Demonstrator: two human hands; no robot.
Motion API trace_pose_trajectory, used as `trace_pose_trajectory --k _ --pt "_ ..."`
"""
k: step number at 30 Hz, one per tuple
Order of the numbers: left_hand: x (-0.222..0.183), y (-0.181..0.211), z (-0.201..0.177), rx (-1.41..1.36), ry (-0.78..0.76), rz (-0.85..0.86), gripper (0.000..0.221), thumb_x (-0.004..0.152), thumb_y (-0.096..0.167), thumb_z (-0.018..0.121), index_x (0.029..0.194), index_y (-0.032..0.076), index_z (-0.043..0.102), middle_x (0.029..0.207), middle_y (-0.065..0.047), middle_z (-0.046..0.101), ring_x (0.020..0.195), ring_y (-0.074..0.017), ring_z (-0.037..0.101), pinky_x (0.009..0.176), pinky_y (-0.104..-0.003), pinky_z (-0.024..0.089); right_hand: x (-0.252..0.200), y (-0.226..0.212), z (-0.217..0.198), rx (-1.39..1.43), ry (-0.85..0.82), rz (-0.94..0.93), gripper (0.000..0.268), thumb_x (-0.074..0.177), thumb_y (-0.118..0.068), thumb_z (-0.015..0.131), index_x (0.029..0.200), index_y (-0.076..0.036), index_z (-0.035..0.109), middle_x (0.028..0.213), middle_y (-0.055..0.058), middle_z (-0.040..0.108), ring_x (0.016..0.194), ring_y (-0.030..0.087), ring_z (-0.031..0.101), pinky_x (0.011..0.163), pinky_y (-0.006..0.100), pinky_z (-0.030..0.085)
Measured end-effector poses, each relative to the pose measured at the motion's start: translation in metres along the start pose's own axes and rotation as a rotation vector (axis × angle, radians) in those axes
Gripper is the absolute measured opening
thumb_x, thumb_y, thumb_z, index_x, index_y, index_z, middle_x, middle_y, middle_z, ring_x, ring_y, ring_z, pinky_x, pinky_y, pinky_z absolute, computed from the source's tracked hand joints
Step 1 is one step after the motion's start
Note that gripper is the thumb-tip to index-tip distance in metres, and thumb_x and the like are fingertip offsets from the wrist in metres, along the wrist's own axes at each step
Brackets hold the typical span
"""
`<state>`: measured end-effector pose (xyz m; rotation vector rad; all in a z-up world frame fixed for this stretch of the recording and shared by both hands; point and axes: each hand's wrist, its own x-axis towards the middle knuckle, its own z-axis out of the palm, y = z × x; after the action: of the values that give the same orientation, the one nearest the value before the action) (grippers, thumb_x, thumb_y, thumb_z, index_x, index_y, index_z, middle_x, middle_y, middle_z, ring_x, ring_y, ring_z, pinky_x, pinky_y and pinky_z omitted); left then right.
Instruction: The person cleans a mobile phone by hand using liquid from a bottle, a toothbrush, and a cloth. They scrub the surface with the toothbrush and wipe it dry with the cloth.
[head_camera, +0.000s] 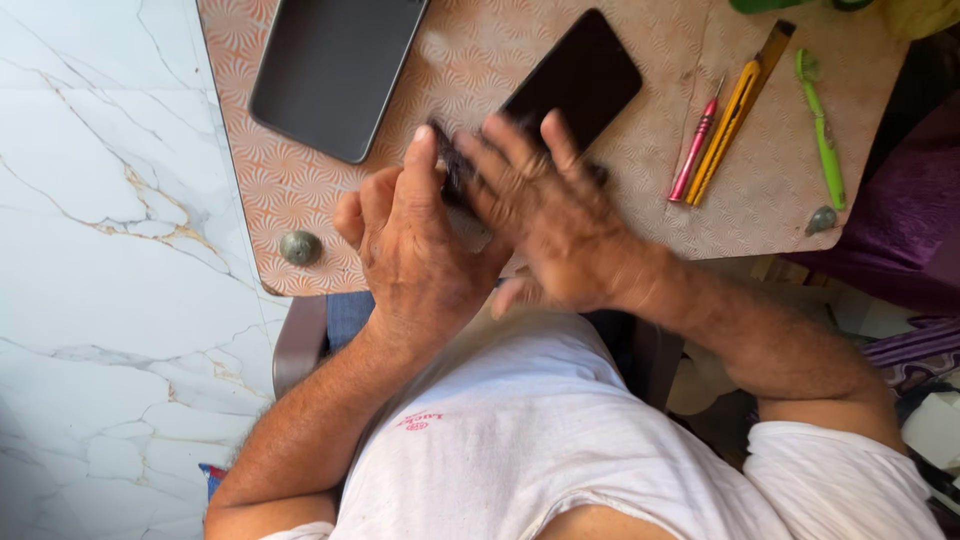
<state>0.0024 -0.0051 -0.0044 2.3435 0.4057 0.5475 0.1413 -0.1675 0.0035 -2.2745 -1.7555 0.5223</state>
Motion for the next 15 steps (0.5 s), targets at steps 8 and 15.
trace_pose_trajectory --k 8,15 --pt "0.001 0.0 -0.005 -0.055 -0.052 0.003 0.122 0.073 0.034 0.101 0.156 0.0 0.02 0.121 -0.006 0.065 0.117 -0.0254 0.054 0.106 -0.048 0.028 -0.002 0.03 -0.024 -0.162 -0.023 0.2 0.108 0.091 -0.089 0.023 0.14 0.002 0.056 0.159 0.021 0.039 0.158 0.038 0.022 0.129 0.063 0.008" --pt "-0.001 0.0 -0.004 -0.056 -0.054 0.001 0.122 0.071 0.032 0.101 0.156 0.0 0.018 0.124 -0.008 0.065 0.119 -0.0261 0.054 0.108 -0.049 0.028 0.007 0.028 -0.016 -0.165 0.039 0.049 0.109 0.094 -0.085 0.024 0.157 0.002 0.045 0.168 0.024 0.03 0.158 0.038 0.017 0.128 0.061 0.003"
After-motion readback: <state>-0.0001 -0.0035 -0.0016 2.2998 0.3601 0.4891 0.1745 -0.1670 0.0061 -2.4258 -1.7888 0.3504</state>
